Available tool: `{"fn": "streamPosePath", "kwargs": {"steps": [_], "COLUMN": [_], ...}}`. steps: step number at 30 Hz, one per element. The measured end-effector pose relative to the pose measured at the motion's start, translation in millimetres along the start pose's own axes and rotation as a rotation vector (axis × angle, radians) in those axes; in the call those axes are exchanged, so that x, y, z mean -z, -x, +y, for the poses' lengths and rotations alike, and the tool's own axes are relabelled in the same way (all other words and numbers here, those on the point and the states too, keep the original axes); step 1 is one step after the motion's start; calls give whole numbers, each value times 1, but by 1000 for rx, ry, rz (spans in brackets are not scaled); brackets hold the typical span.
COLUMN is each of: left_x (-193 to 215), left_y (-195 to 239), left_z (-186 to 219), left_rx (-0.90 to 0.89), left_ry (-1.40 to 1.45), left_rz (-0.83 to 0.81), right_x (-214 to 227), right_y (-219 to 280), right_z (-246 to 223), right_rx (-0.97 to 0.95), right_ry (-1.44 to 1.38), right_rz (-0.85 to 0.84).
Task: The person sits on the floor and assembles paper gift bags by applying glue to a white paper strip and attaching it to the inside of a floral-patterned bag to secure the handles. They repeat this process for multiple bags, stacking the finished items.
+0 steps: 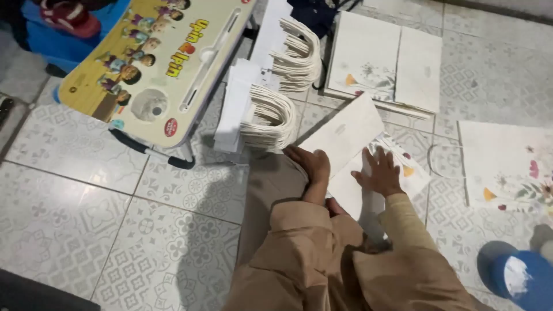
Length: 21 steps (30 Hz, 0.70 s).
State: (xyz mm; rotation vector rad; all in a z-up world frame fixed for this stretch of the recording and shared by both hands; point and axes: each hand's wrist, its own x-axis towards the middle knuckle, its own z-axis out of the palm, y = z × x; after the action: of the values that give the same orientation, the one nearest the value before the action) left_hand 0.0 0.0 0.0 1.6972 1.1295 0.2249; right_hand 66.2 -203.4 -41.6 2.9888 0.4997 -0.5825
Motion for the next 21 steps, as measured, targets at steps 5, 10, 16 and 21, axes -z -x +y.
{"fn": "streamPosePath", "kwargs": {"steps": [5, 10, 16, 21], "left_x": [24, 166, 216, 216], "left_y": [31, 76, -48, -118], "left_z": [9, 84, 25, -25], "left_rx": [27, -360, -922, -826], "left_ry": [221, 420, -189, -312], "left_rz": [-118, -234, 701, 479], "right_x": [8, 156, 186, 194], "right_y": [-58, -48, -87, -85], "right_z": [1, -163, -273, -281], "right_rx": [37, 484, 752, 714], "right_ry": [160, -488, -546, -517], "right_rz": [82, 596, 556, 444]}}
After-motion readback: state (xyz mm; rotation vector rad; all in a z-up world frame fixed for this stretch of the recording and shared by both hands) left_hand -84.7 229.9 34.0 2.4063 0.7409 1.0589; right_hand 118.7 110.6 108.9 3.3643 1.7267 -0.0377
